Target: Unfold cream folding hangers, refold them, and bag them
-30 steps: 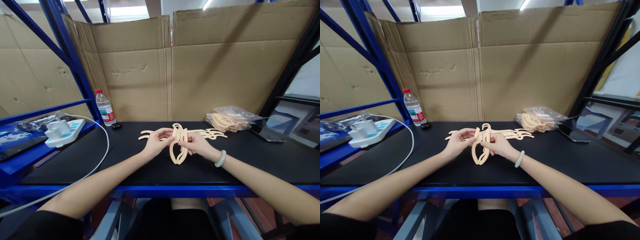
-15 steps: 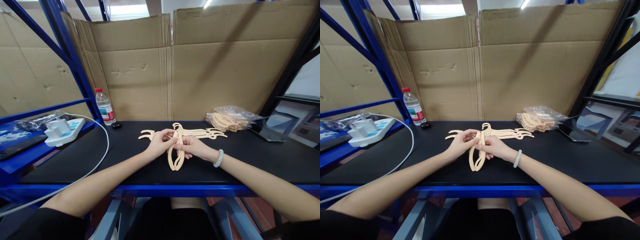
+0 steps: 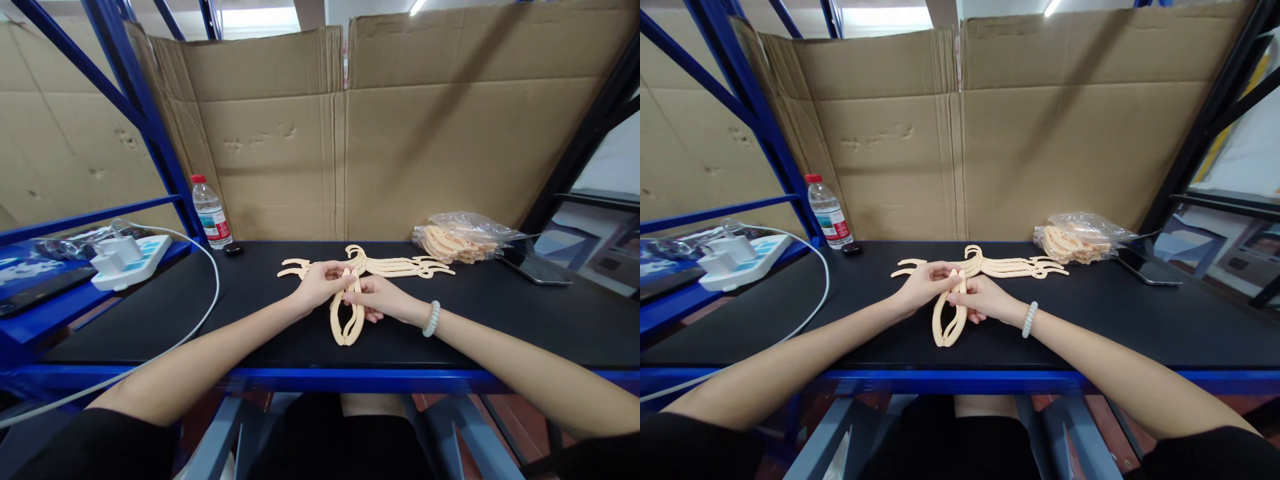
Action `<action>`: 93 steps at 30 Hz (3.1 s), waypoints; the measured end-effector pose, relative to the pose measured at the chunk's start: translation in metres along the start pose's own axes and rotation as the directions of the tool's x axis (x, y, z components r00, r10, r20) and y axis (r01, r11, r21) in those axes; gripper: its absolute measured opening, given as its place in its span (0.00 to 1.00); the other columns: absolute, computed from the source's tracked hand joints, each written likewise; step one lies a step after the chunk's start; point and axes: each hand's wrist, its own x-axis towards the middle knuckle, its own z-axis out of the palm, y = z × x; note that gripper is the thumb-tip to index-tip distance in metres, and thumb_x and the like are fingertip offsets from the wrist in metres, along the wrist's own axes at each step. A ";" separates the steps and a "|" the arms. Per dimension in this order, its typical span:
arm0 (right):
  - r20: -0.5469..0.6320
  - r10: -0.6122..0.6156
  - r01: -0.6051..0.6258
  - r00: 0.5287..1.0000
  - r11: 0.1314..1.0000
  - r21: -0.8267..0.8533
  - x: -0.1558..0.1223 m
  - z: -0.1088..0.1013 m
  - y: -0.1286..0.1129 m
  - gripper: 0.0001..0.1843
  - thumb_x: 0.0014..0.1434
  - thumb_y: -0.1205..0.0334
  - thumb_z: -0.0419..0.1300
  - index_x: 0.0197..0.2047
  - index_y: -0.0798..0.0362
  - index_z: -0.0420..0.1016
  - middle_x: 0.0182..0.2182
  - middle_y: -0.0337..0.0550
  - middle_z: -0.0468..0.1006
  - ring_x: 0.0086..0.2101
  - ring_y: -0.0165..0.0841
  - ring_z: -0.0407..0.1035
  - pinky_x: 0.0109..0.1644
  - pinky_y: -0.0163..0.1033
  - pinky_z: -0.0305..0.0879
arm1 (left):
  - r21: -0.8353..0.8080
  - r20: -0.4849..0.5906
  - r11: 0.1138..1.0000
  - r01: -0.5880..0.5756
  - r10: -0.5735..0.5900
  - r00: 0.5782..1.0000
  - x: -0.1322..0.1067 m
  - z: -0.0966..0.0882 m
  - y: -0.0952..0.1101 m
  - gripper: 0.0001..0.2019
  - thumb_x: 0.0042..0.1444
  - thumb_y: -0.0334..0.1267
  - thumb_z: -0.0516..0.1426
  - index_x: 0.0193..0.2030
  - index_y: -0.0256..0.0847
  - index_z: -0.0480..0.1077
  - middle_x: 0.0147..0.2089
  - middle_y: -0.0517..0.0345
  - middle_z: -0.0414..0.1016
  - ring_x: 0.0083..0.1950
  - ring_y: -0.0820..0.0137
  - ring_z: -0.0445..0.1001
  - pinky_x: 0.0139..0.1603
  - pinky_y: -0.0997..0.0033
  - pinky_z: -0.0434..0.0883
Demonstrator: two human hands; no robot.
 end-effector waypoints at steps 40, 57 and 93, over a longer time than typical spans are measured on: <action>0.098 -0.412 0.373 0.906 0.666 -0.646 -0.021 -0.017 -0.002 0.11 0.58 0.64 0.61 0.45 0.52 0.78 0.38 0.46 0.78 0.39 0.35 0.70 0.46 0.42 0.66 | 0.594 0.631 0.486 -0.641 0.212 0.746 -0.007 -0.053 0.010 0.10 0.60 0.30 0.53 0.44 0.38 0.74 0.43 0.50 0.73 0.45 0.67 0.72 0.48 0.70 0.68; 0.083 -0.379 0.337 0.922 0.675 -0.656 -0.018 -0.022 -0.001 0.10 0.58 0.64 0.60 0.44 0.53 0.78 0.38 0.46 0.79 0.38 0.35 0.70 0.44 0.42 0.65 | 0.621 0.571 0.470 -0.627 0.276 0.773 -0.003 -0.048 -0.004 0.11 0.61 0.31 0.52 0.45 0.41 0.74 0.45 0.50 0.73 0.48 0.66 0.71 0.50 0.68 0.68; -0.240 0.141 -0.278 0.960 0.520 -0.808 -0.049 -0.179 0.013 0.19 0.52 0.54 0.57 0.43 0.57 0.76 0.27 0.45 0.74 0.29 0.34 0.67 0.30 0.37 0.57 | 0.982 0.102 0.170 -0.088 -0.076 0.992 -0.004 -0.063 0.016 0.11 0.57 0.42 0.54 0.45 0.44 0.71 0.34 0.57 0.76 0.34 0.64 0.73 0.30 0.72 0.59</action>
